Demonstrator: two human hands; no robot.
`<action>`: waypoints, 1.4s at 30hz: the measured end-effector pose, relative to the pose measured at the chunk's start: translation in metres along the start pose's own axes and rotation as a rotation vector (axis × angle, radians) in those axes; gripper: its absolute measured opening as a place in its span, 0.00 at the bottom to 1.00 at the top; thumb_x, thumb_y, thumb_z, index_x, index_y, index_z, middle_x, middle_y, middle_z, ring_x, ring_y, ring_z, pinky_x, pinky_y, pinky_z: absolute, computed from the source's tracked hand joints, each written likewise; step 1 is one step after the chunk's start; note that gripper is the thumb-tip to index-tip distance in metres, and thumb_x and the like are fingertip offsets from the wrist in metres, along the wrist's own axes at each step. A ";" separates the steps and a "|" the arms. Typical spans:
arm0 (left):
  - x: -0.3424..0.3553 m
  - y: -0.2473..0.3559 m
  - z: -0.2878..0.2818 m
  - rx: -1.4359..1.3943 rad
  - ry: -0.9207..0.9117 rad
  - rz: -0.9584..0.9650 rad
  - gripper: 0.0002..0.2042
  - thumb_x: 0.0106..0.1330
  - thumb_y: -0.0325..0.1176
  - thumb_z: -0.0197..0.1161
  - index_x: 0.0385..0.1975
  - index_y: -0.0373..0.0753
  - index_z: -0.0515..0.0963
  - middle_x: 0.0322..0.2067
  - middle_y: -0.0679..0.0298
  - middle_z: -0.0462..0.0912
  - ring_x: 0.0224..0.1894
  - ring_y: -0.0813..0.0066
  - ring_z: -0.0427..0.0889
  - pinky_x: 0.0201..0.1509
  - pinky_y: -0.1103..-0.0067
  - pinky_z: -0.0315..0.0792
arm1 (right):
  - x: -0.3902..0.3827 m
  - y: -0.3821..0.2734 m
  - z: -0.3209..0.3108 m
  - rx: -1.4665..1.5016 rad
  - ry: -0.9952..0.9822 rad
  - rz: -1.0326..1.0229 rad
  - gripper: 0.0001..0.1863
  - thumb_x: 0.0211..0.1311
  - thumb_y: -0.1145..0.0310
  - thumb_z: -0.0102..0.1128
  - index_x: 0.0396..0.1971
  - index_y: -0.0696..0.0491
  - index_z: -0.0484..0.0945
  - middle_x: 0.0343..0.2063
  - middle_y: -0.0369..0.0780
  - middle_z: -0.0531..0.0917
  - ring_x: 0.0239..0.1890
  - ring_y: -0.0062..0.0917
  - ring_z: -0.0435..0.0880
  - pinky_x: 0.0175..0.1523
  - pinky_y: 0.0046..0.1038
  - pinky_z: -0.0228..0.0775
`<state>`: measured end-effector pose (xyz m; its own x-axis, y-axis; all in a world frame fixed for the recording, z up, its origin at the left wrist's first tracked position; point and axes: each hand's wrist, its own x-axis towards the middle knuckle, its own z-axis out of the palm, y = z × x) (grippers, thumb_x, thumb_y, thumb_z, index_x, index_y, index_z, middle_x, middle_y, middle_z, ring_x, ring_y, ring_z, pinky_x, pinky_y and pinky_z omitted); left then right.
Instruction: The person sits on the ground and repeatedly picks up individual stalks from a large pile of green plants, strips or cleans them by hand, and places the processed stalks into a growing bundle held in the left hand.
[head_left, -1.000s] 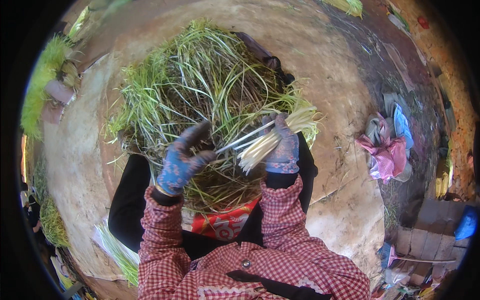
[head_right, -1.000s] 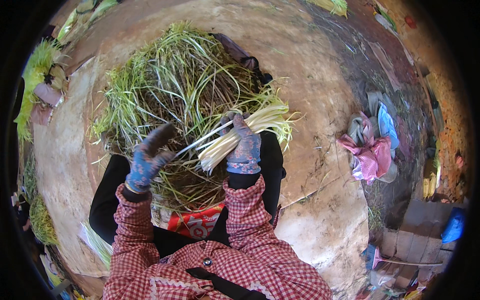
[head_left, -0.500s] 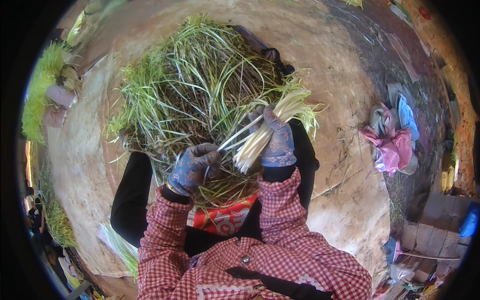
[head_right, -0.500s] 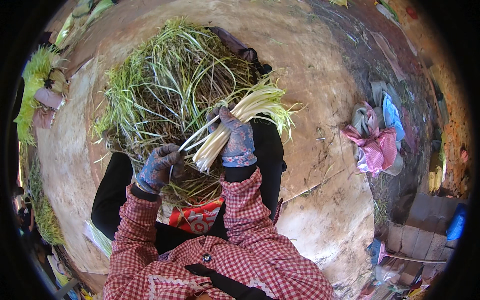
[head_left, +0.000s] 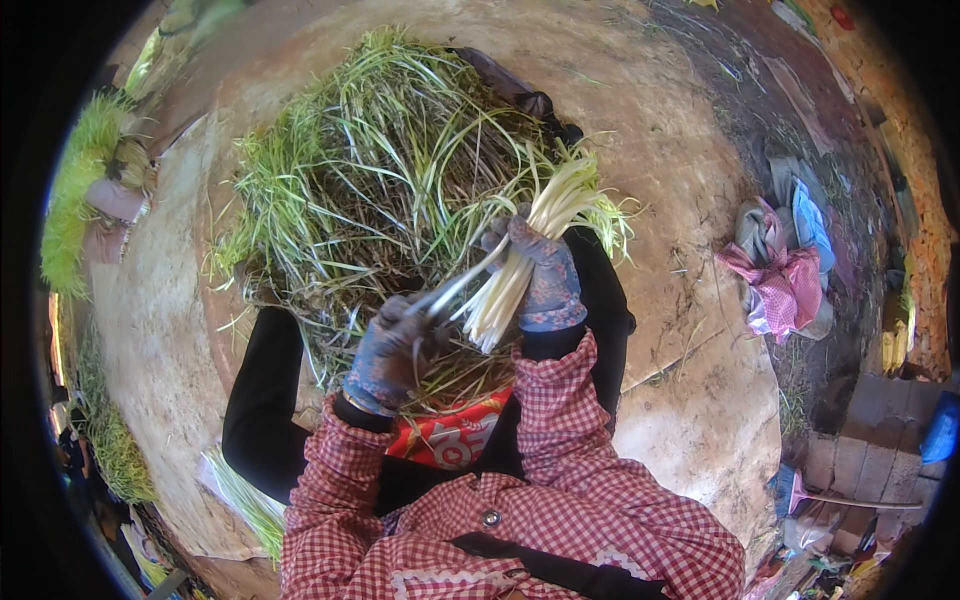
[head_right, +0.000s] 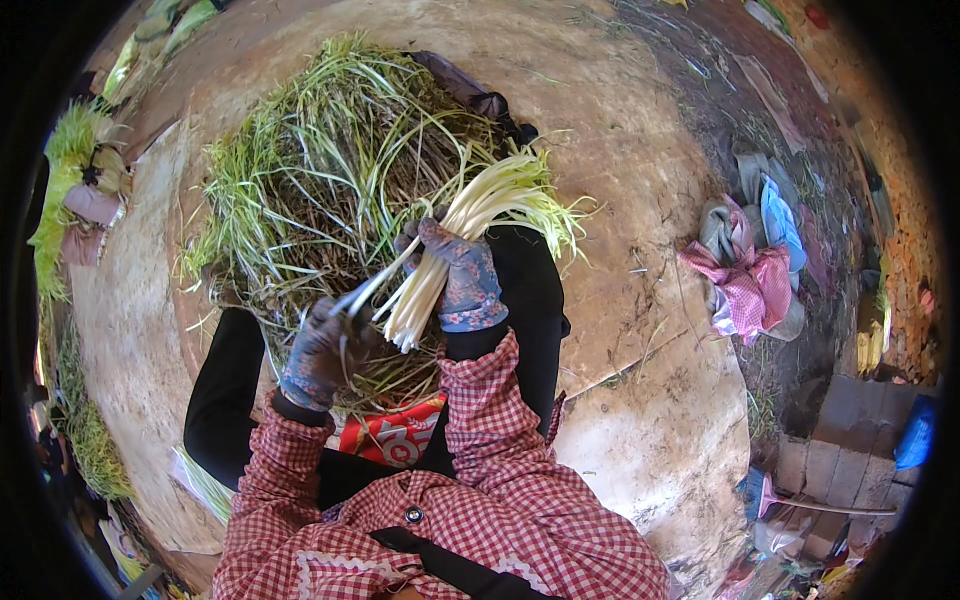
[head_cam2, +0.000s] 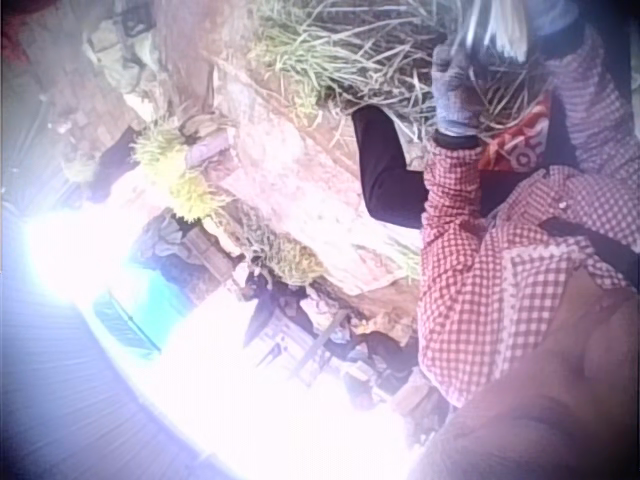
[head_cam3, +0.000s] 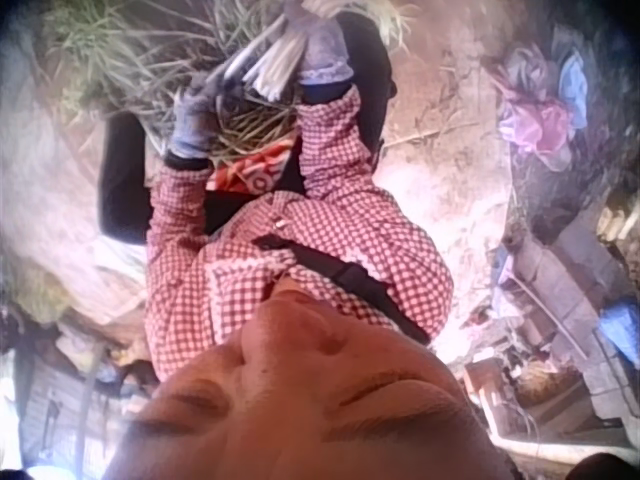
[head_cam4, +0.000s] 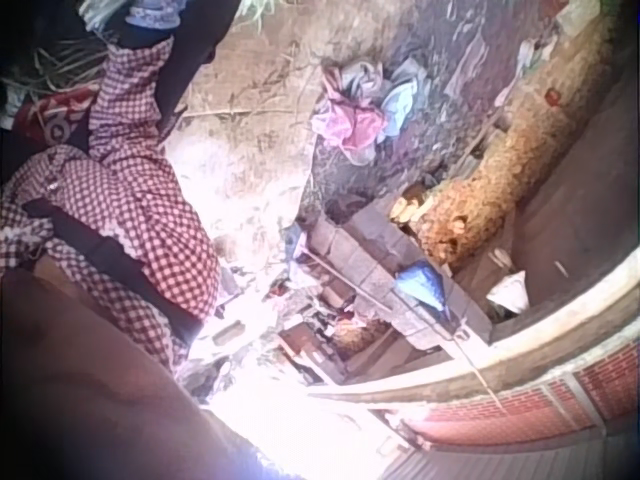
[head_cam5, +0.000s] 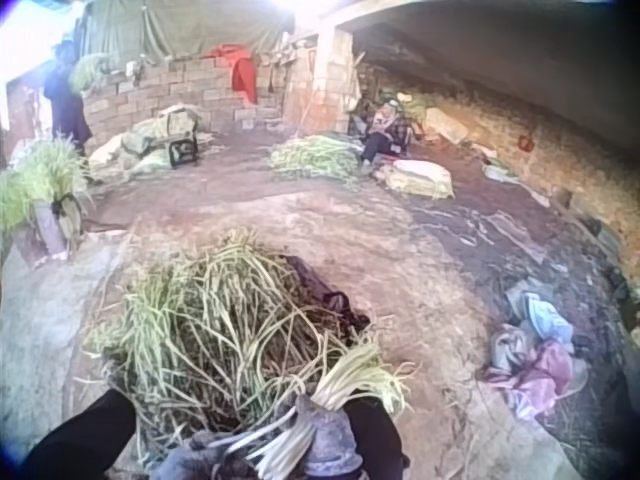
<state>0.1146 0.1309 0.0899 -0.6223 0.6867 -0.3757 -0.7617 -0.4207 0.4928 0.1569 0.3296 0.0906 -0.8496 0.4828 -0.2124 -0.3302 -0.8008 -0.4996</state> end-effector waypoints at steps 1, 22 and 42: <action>0.002 0.004 0.000 -0.154 -0.169 0.058 0.11 0.58 0.35 0.67 0.34 0.36 0.77 0.46 0.56 0.79 0.45 0.65 0.80 0.48 0.75 0.80 | 0.000 0.000 0.000 0.016 -0.028 -0.013 0.13 0.54 0.73 0.67 0.38 0.58 0.75 0.30 0.43 0.82 0.32 0.34 0.83 0.28 0.27 0.74; -0.009 -0.008 0.002 0.542 0.098 0.626 0.17 0.57 0.26 0.68 0.47 0.33 0.78 0.31 0.66 0.79 0.23 0.84 0.76 0.23 0.88 0.70 | 0.004 0.003 -0.005 -0.121 0.096 -0.159 0.14 0.56 0.74 0.65 0.40 0.50 0.70 0.34 0.42 0.81 0.33 0.32 0.83 0.30 0.25 0.76; 0.144 -0.058 -0.070 1.891 0.180 0.537 0.18 0.52 0.39 0.67 0.43 0.40 0.80 0.37 0.49 0.81 0.39 0.46 0.79 0.47 0.62 0.74 | -0.001 -0.032 0.029 -0.158 -0.186 0.123 0.17 0.60 0.66 0.63 0.47 0.50 0.72 0.28 0.34 0.82 0.29 0.24 0.80 0.29 0.22 0.70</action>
<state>0.0566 0.2126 -0.0476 -0.7836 0.6173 0.0700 0.5358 0.6145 0.5790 0.1562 0.3447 0.1314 -0.9450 0.3005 -0.1291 -0.1642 -0.7772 -0.6075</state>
